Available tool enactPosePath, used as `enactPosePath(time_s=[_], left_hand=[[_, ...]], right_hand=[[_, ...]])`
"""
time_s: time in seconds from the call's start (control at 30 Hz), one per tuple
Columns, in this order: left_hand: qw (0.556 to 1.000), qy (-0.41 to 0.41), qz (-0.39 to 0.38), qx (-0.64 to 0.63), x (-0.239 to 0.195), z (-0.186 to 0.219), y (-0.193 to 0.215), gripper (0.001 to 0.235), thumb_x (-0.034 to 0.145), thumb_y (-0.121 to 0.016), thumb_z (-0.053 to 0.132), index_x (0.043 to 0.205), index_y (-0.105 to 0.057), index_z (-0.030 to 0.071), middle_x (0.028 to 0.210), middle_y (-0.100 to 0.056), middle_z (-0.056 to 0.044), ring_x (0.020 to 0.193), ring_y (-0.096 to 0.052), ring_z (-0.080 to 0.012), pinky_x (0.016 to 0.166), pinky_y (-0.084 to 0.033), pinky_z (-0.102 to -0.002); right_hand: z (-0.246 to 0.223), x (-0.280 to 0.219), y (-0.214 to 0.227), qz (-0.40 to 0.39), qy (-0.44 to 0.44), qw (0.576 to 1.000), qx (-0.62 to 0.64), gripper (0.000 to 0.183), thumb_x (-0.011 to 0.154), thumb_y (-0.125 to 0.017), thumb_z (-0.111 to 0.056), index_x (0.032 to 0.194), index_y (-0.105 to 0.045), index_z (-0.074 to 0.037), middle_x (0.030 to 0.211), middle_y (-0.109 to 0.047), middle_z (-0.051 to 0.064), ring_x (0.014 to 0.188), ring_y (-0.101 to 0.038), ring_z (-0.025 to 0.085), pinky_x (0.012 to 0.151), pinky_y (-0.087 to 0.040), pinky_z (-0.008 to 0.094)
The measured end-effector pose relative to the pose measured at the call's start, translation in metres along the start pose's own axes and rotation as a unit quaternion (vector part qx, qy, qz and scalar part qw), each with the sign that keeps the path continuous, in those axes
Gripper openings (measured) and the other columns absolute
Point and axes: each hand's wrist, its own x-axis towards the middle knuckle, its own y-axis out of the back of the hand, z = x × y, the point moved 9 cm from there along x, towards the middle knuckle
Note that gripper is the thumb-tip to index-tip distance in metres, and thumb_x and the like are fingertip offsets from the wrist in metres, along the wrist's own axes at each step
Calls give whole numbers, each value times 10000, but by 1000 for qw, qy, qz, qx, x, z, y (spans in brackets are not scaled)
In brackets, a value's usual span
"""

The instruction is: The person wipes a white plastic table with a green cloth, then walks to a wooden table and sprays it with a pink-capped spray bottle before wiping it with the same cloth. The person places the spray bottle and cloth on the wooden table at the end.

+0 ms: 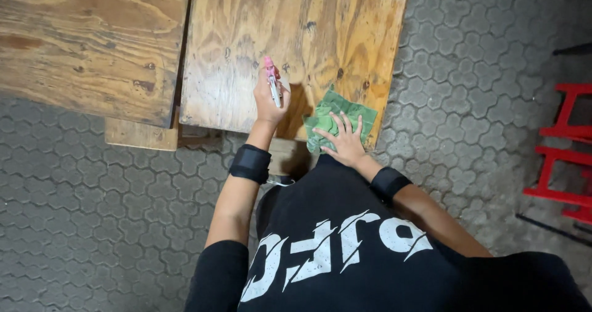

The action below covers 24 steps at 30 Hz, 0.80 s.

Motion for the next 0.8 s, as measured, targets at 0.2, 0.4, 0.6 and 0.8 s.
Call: enactPosePath(time_s=[0.2, 0.4, 0.6, 0.8], left_hand=[[1000, -21, 2, 0, -9, -4, 1, 297, 820, -615, 15, 1110, -551, 27, 799, -579, -130, 669, -623, -332, 657, -535, -371], [998, -42, 20, 32, -12, 3, 3, 319, 807, -566, -11, 1122, -558, 41, 878, -592, -144, 734, -632, -359, 697, -543, -374], [999, -38, 19, 14, -8, 7, 2, 363, 782, -565, -2, 1144, -557, 21, 899, -591, -147, 743, -630, -341, 705, -546, -372], [1000, -20, 6, 18, -9, -5, -2, 348, 823, -562, 13, 1171, -564, 27, 910, -603, -139, 783, -657, -337, 741, -560, -368]], right_hand=[[-4, -5, -1, -2, -10, 1000, -2, 617, 922, -592, -565, 1504, -386, -542, 1640, -232, 141, 1523, -163, 403, 1121, -4, 792], [3, 2, -12, -41, -3, 999, -15, 633, 916, -589, -557, 1499, -343, -558, 1632, -176, 151, 1502, -126, 419, 1062, -44, 827], [14, 22, -10, -43, 1, 999, -12, 611, 924, -595, -546, 1484, -353, -576, 1629, -186, 130, 1523, -110, 407, 1061, -64, 840], [40, 75, 0, -77, -35, 996, 18, 578, 959, -573, -522, 1495, -358, -551, 1629, -175, 145, 1515, -78, 439, 1052, -25, 849]])
